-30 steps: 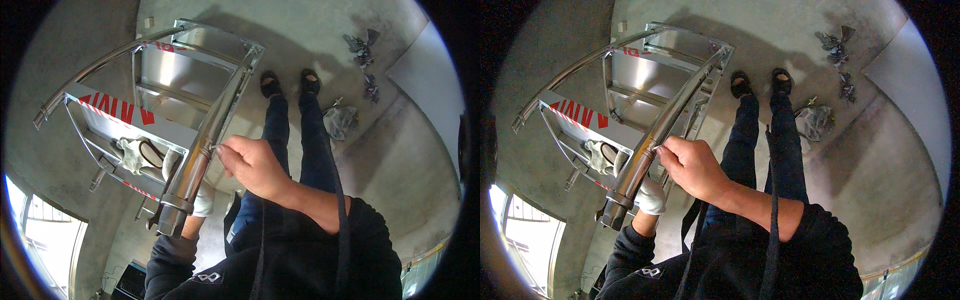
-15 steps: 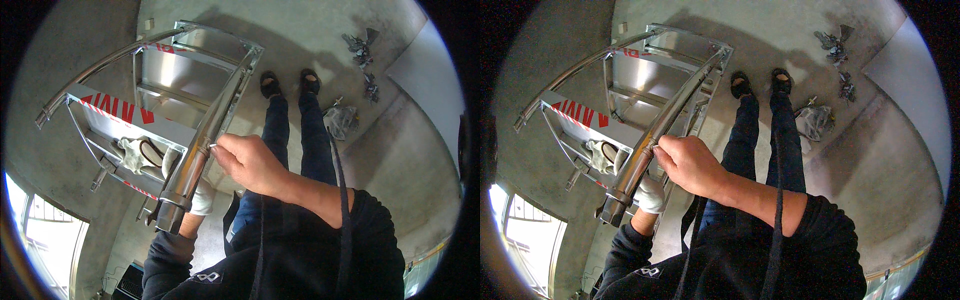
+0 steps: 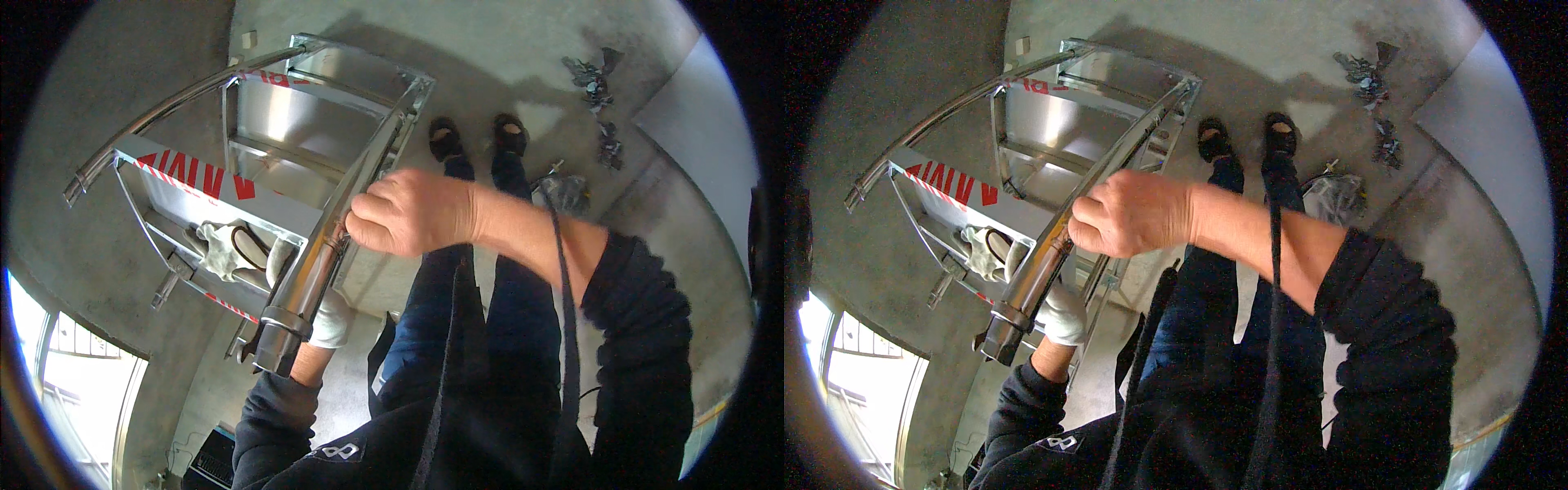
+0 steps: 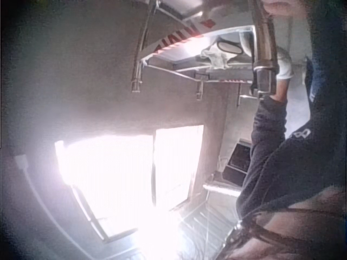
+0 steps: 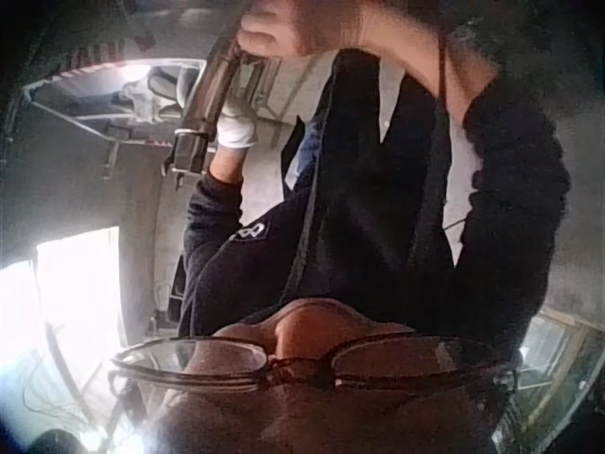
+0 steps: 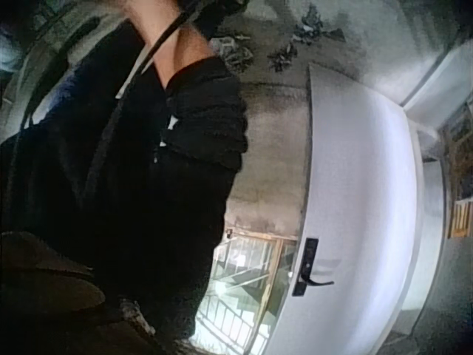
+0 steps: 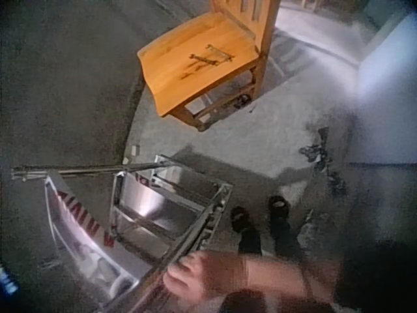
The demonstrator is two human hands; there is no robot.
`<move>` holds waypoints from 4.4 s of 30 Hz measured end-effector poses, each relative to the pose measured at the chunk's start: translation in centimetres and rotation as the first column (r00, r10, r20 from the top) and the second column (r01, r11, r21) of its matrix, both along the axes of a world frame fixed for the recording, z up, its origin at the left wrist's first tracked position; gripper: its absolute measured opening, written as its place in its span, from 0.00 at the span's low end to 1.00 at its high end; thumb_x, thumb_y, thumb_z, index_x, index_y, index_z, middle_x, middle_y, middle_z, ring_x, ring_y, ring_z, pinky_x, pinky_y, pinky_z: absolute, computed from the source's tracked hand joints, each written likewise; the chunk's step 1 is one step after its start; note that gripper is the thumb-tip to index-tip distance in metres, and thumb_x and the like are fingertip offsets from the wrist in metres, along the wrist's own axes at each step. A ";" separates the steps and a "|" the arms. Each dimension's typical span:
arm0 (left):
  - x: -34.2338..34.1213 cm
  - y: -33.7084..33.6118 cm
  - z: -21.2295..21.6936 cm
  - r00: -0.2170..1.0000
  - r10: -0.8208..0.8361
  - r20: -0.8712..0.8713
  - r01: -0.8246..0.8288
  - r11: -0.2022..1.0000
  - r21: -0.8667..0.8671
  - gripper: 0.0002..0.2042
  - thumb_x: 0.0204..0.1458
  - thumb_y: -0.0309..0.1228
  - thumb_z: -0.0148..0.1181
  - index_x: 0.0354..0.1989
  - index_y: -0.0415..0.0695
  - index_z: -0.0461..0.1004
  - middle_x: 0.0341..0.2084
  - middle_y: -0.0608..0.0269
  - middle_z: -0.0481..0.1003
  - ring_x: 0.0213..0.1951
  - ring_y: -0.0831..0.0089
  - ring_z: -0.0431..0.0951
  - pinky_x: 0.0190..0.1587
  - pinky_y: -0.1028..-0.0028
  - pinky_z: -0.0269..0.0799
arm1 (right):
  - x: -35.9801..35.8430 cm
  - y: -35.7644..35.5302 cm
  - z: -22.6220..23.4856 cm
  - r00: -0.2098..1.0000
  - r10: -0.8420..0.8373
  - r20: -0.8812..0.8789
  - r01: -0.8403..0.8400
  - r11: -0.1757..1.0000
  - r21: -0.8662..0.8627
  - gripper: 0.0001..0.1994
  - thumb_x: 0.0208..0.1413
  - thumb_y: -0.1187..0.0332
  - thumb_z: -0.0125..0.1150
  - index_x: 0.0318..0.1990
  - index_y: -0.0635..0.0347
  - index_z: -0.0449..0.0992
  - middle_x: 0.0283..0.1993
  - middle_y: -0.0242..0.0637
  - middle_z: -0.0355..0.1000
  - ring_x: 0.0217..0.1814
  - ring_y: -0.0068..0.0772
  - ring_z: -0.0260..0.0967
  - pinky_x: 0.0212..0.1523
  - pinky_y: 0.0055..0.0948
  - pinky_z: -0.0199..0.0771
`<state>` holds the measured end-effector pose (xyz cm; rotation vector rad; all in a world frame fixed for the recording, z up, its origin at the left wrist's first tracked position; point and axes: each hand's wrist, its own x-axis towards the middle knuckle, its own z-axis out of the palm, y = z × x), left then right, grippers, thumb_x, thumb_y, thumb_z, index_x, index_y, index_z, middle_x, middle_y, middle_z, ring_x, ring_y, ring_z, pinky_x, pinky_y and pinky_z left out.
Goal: The person uses a wrench to tighten bolts on a stainless steel frame, then switches to a screwdriver to adjust a bolt on a cylindrical pipe attached to the frame. The person wears gloves and works in a room with concrete walls and a wooden chair.
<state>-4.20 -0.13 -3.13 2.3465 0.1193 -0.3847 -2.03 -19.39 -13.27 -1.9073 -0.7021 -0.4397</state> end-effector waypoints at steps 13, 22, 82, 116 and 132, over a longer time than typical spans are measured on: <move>-0.4 2.3 -1.4 0.984 0.028 0.178 -0.029 1.000 -0.002 0.32 0.54 0.47 0.54 0.59 0.34 0.56 0.53 0.53 0.64 0.53 0.64 0.66 0.57 0.66 0.62 | -0.4 -0.9 1.0 0.988 -0.072 -0.139 0.080 0.996 0.050 0.10 0.42 0.71 0.60 0.34 0.62 0.72 0.32 0.35 0.68 0.31 0.31 0.71 0.27 0.27 0.74; -0.8 3.2 -1.4 0.983 0.054 0.178 -0.055 0.999 -0.001 0.35 0.53 0.50 0.56 0.60 0.36 0.55 0.53 0.54 0.64 0.54 0.66 0.66 0.58 0.66 0.62 | -3.0 0.0 4.5 0.517 0.338 -0.786 0.350 0.755 0.555 0.07 0.59 0.71 0.54 0.35 0.67 0.71 0.25 0.41 0.69 0.27 0.29 0.69 0.29 0.28 0.68; 0.3 -0.1 0.1 0.998 -0.035 0.057 0.033 0.999 0.028 0.25 0.58 0.39 0.52 0.58 0.35 0.58 0.48 0.55 0.67 0.50 0.68 0.68 0.54 0.68 0.65 | -1.7 1.3 1.0 0.961 -0.045 -0.273 0.057 0.998 0.036 0.07 0.46 0.71 0.59 0.32 0.60 0.69 0.30 0.36 0.68 0.30 0.33 0.71 0.27 0.30 0.73; 0.1 0.0 -0.2 0.996 -0.015 0.089 0.012 0.999 0.030 0.25 0.58 0.39 0.52 0.58 0.35 0.57 0.52 0.54 0.66 0.53 0.66 0.67 0.57 0.66 0.62 | 0.4 0.5 4.1 0.156 0.538 -0.829 0.259 0.787 0.560 0.11 0.56 0.65 0.60 0.33 0.67 0.74 0.23 0.29 0.70 0.25 0.16 0.63 0.26 0.20 0.64; -0.2 2.2 -2.2 0.968 0.026 0.251 -0.034 0.999 0.029 0.27 0.59 0.37 0.51 0.63 0.36 0.54 0.56 0.53 0.63 0.56 0.65 0.65 0.58 0.66 0.61 | -3.4 -0.4 5.4 -0.011 0.742 -0.671 0.574 0.554 0.603 0.10 0.62 0.67 0.51 0.42 0.66 0.72 0.27 0.35 0.74 0.23 0.15 0.65 0.19 0.16 0.61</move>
